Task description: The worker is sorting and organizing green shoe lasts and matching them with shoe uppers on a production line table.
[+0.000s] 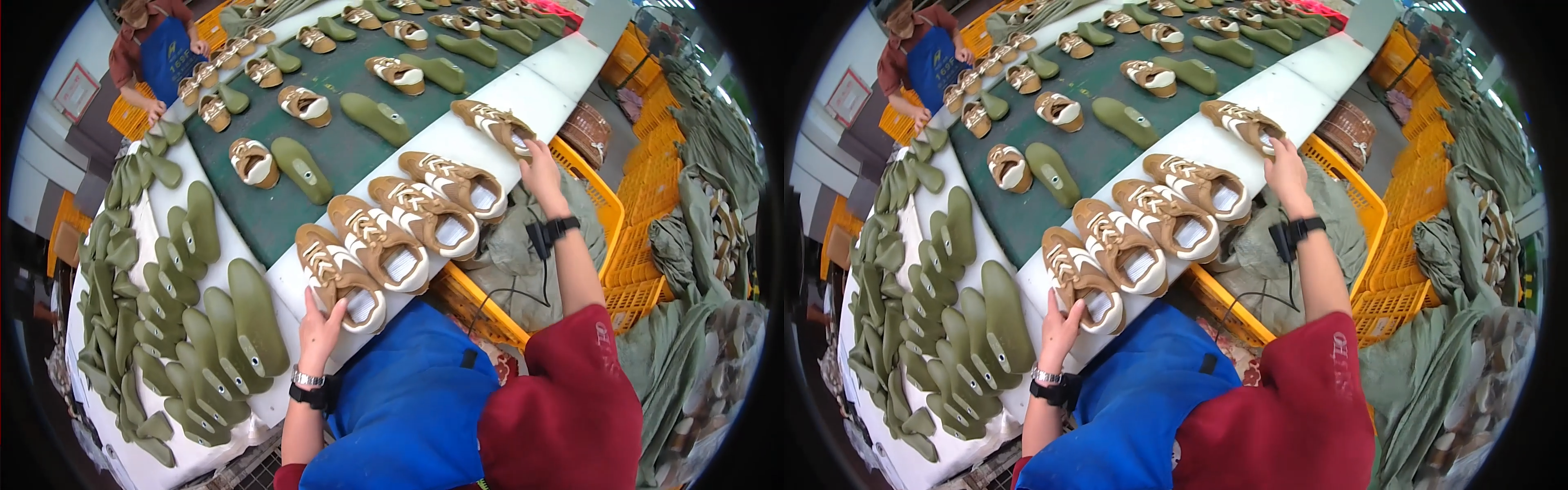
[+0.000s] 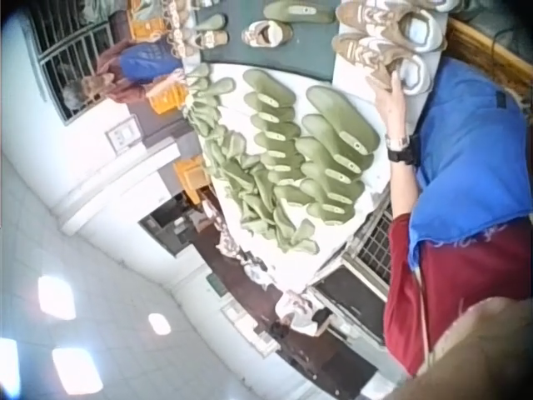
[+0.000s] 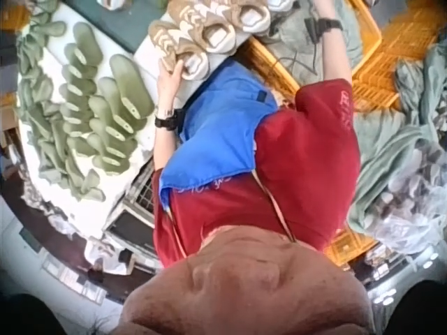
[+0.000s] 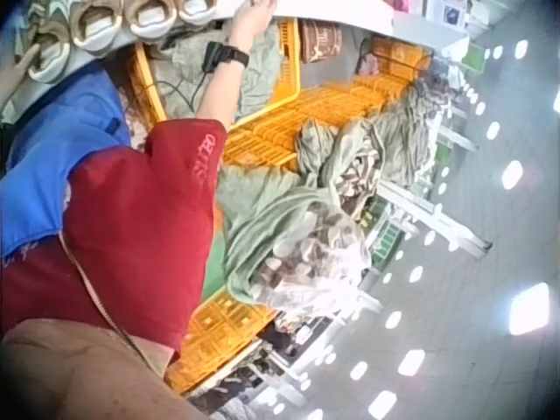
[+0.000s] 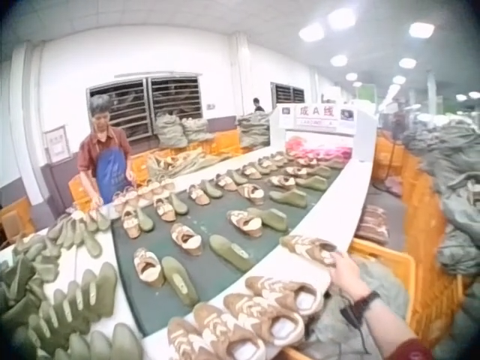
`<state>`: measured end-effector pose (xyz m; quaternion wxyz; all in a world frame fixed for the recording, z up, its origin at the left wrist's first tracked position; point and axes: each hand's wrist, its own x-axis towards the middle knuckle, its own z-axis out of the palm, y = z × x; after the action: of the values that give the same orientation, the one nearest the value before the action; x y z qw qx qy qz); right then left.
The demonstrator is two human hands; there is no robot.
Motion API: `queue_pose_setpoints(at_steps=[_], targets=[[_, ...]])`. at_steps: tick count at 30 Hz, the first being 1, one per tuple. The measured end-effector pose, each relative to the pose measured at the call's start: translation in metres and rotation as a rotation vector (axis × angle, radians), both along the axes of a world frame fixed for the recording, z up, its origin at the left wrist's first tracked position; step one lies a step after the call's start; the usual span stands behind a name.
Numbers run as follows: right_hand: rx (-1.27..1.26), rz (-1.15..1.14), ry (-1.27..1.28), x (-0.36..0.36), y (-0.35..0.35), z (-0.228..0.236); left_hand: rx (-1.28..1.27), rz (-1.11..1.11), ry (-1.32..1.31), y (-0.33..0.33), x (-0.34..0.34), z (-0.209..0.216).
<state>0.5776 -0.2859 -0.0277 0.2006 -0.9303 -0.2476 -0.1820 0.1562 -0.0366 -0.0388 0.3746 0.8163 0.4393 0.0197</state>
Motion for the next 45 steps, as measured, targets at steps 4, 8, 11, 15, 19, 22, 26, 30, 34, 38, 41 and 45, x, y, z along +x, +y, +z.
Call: queue_pose_setpoints(at_steps=[4, 8, 11, 15, 19, 22, 26, 30, 34, 38, 41, 45], targets=[[-0.31, -0.016, 0.198, 0.035, 0.001, 0.004, -0.006, 0.049, 0.01, -0.001, -0.012, 0.015], [-0.385, -0.068, 0.228, 0.04, 0.003, 0.011, 0.1, 0.052, -0.141, 0.0, -0.023, 0.019], [-0.409, -0.135, 0.318, 0.037, 0.006, 0.005, 0.138, 0.017, -0.219, 0.003, -0.033, 0.025], [-0.242, 0.024, 0.142, 0.008, 0.027, 0.044, 0.126, 0.064, -0.379, 0.005, -0.046, 0.034], [0.065, 0.29, -0.078, -0.079, 0.08, 0.096, 0.036, 0.073, -0.588, 0.003, -0.044, 0.058], [0.222, 0.577, -0.231, -0.177, 0.112, 0.121, -0.219, 0.059, -0.774, 0.0, -0.025, 0.089], [0.246, 1.093, -0.105, -0.291, 0.132, 0.118, -0.201, 0.121, -0.977, -0.008, -0.011, 0.12], [0.288, 1.329, 0.577, -0.321, 0.143, 0.118, -0.134, 0.166, -0.914, -0.001, -0.045, 0.118], [0.369, 1.205, 0.338, -0.314, 0.171, 0.13, -0.118, 0.221, -0.962, -0.017, -0.06, 0.114], [0.461, 1.189, 0.364, -0.316, 0.177, 0.116, -0.148, 0.291, -0.95, -0.025, -0.061, 0.12], [0.582, 1.19, 0.373, -0.319, 0.177, 0.108, 0.62, 0.172, -0.554, -0.016, -0.061, 0.118], [0.526, 1.28, 0.221, -0.318, 0.175, 0.104, 0.671, 0.114, -0.489, -0.016, -0.062, 0.131]])
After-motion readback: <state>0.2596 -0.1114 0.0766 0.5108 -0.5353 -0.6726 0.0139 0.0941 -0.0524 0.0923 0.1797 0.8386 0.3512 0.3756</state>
